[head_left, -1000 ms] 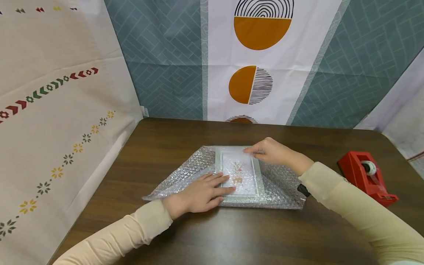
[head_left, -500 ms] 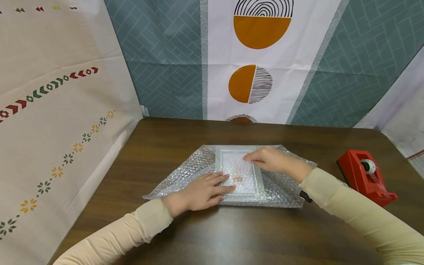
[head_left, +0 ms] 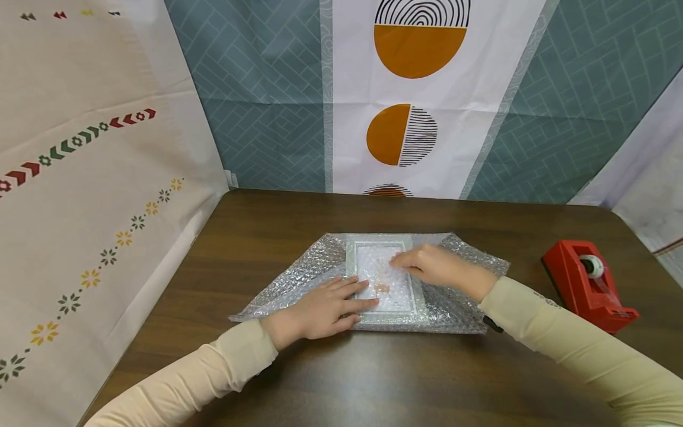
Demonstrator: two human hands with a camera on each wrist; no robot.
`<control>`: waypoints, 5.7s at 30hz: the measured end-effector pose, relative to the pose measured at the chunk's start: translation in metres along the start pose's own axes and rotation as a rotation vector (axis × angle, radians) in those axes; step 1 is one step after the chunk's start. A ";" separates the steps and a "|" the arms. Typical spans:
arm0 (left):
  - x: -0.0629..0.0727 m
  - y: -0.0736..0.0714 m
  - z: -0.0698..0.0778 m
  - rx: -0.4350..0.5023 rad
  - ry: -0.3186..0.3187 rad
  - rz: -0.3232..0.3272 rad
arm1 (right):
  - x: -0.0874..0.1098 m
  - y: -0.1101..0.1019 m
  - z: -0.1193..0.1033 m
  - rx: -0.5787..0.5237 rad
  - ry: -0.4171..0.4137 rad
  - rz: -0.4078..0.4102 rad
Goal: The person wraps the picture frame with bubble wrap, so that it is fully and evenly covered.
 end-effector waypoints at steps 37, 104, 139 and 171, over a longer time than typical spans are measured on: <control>-0.013 -0.017 0.005 -0.033 0.041 0.044 | 0.011 0.018 -0.011 0.218 0.032 -0.134; -0.030 0.001 0.002 -0.004 -0.050 -0.005 | 0.160 -0.004 0.047 -0.752 1.212 0.676; -0.030 0.002 0.000 -0.016 -0.045 0.012 | 0.162 0.005 0.051 -1.645 0.962 0.774; -0.032 0.005 -0.001 -0.029 -0.054 -0.002 | 0.124 -0.046 0.020 -1.551 0.762 0.748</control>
Point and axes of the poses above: each hand's wrist, its own x-axis away from the middle knuckle, its own y-axis out of the palm, z = x × y, the point moved 4 cm from there along -x, towards the middle knuckle
